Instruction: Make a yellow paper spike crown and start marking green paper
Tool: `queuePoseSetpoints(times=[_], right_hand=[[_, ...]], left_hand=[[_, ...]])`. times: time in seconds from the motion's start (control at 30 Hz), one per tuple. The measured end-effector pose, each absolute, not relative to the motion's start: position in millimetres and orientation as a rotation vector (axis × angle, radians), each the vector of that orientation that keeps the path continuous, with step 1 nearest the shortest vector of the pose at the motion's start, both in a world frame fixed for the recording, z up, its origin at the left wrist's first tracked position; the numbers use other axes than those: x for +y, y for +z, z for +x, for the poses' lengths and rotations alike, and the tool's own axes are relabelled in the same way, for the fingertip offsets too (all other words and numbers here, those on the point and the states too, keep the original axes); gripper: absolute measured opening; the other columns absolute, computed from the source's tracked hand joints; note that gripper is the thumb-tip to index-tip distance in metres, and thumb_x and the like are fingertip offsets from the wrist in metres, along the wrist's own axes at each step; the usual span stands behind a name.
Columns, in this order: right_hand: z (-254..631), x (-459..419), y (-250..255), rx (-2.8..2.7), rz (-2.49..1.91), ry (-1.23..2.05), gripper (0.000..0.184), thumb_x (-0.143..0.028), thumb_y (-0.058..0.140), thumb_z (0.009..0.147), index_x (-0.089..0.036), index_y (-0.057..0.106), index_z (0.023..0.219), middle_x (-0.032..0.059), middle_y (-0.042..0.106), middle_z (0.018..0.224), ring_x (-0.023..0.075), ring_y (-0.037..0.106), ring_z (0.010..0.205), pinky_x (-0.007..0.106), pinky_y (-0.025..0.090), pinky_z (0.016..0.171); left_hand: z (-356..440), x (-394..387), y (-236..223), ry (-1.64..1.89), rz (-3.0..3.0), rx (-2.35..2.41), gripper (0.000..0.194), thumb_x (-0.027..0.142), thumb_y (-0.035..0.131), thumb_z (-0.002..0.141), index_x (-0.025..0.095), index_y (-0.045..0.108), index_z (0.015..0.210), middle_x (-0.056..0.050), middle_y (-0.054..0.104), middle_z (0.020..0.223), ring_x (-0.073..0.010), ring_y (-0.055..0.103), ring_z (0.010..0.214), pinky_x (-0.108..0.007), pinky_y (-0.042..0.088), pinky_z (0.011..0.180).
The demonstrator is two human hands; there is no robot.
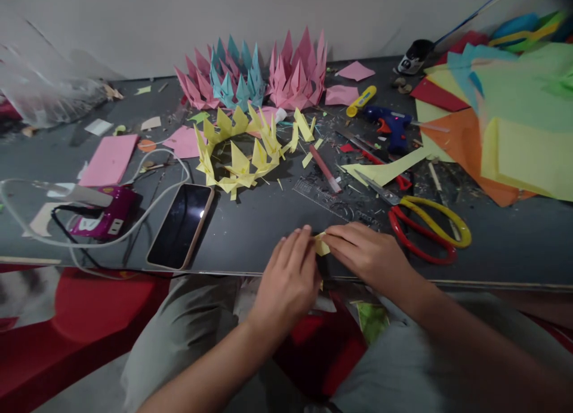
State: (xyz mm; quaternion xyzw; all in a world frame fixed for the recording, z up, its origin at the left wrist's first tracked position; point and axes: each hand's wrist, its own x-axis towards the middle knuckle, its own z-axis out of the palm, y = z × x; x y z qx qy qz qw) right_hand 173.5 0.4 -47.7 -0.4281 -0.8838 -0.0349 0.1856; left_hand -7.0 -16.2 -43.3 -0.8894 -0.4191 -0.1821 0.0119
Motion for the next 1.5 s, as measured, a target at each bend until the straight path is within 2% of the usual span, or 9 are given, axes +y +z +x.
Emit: queuePoseSetpoints(times=[0.07,0.17,0.37,0.6,0.8,1.0,1.13,1.37,1.5], right_hand=[[174.1,0.8,-46.9,-2.504,-1.203,-0.071,0.023,-0.016,0.042,0.089,-0.016,0.065,0.094,0.0059,0.068,0.096,0.0162,0.059,0.082,0.026,0.047,0.066],[176.0,2.9,-44.7,-2.527,-1.189,-0.005,0.025,-0.016,0.041,0.09,-0.015,0.065,0.096,0.0066,0.067,0.096,0.017,0.059,0.085,0.027,0.048,0.07],[180.5,6.3,-46.3,-2.442,-1.251,0.117,0.025,-0.023,0.044,0.089,-0.019,0.067,0.097,0.0078,0.064,0.097,0.0178,0.058,0.088,0.03,0.048,0.075],[181.7,4.6,-49.7,-2.44,-1.26,-0.044,0.026,-0.026,0.045,0.089,-0.02,0.067,0.1,0.0104,0.062,0.101,0.0188,0.057,0.087,0.03,0.048,0.072],[180.5,7.4,-50.5,-2.313,-1.369,0.059,0.022,-0.029,0.05,0.085,-0.025,0.071,0.09,0.0083,0.06,0.093,0.0185,0.055,0.083,0.032,0.046,0.071],[181.4,10.4,-51.9,-2.25,-1.382,0.02,0.022,-0.026,0.049,0.085,-0.022,0.071,0.089,0.0074,0.06,0.087,0.0173,0.055,0.078,0.03,0.046,0.066],[182.5,7.0,-48.2,-2.291,-1.214,-0.07,0.02,-0.024,0.052,0.084,-0.017,0.068,0.092,0.0092,0.062,0.088,0.0176,0.057,0.079,0.031,0.047,0.069],[182.9,-1.9,-37.9,-2.502,-0.924,-0.014,0.019,-0.027,0.051,0.087,-0.015,0.065,0.087,0.0064,0.065,0.08,0.0168,0.057,0.075,0.03,0.045,0.068],[182.6,-1.4,-41.9,-2.51,-0.934,-0.083,0.015,-0.017,0.049,0.087,-0.015,0.064,0.089,0.0061,0.065,0.082,0.0165,0.056,0.075,0.029,0.042,0.066]], left_hand=[[-2.2,-22.3,-48.0,-0.557,-2.832,-1.252,0.04,0.022,0.038,0.086,0.0,0.051,0.117,-0.019,0.054,0.124,-0.0257,0.05,0.115,-0.036,0.044,0.095],[1.9,-28.7,-51.7,-0.486,-2.858,-1.292,0.045,0.032,0.037,0.089,0.002,0.048,0.121,-0.015,0.053,0.126,-0.0244,0.05,0.116,-0.036,0.043,0.096],[2.4,-28.2,-49.7,-0.451,-2.855,-1.328,0.044,0.032,0.037,0.089,0.004,0.05,0.12,-0.015,0.054,0.126,-0.0243,0.051,0.115,-0.039,0.044,0.094],[6.8,-27.8,-50.9,-0.465,-2.803,-1.294,0.047,0.034,0.041,0.085,0.0,0.052,0.116,-0.019,0.056,0.122,-0.0271,0.054,0.111,-0.039,0.047,0.09],[5.9,-27.7,-48.0,-0.458,-2.84,-1.318,0.047,0.035,0.039,0.087,0.002,0.05,0.118,-0.019,0.056,0.122,-0.0265,0.052,0.113,-0.04,0.046,0.089],[-4.0,-19.2,-44.6,-0.624,-2.922,-1.293,0.032,0.024,0.04,0.088,0.008,0.052,0.113,-0.014,0.06,0.118,-0.0223,0.054,0.11,-0.037,0.047,0.087],[-11.9,-12.6,-48.1,-0.838,-2.956,-1.276,0.019,0.015,0.045,0.086,0.014,0.056,0.101,-0.007,0.067,0.104,-0.0176,0.059,0.098,-0.032,0.048,0.084],[-11.6,-9.8,-51.0,-0.866,-2.917,-1.26,0.014,0.018,0.049,0.087,0.014,0.056,0.098,-0.005,0.068,0.1,-0.017,0.06,0.09,-0.031,0.049,0.075],[-8.5,-7.6,-46.6,-0.88,-2.86,-1.297,0.013,0.017,0.047,0.087,0.015,0.057,0.094,-0.003,0.07,0.092,-0.0165,0.061,0.079,-0.03,0.048,0.067]])
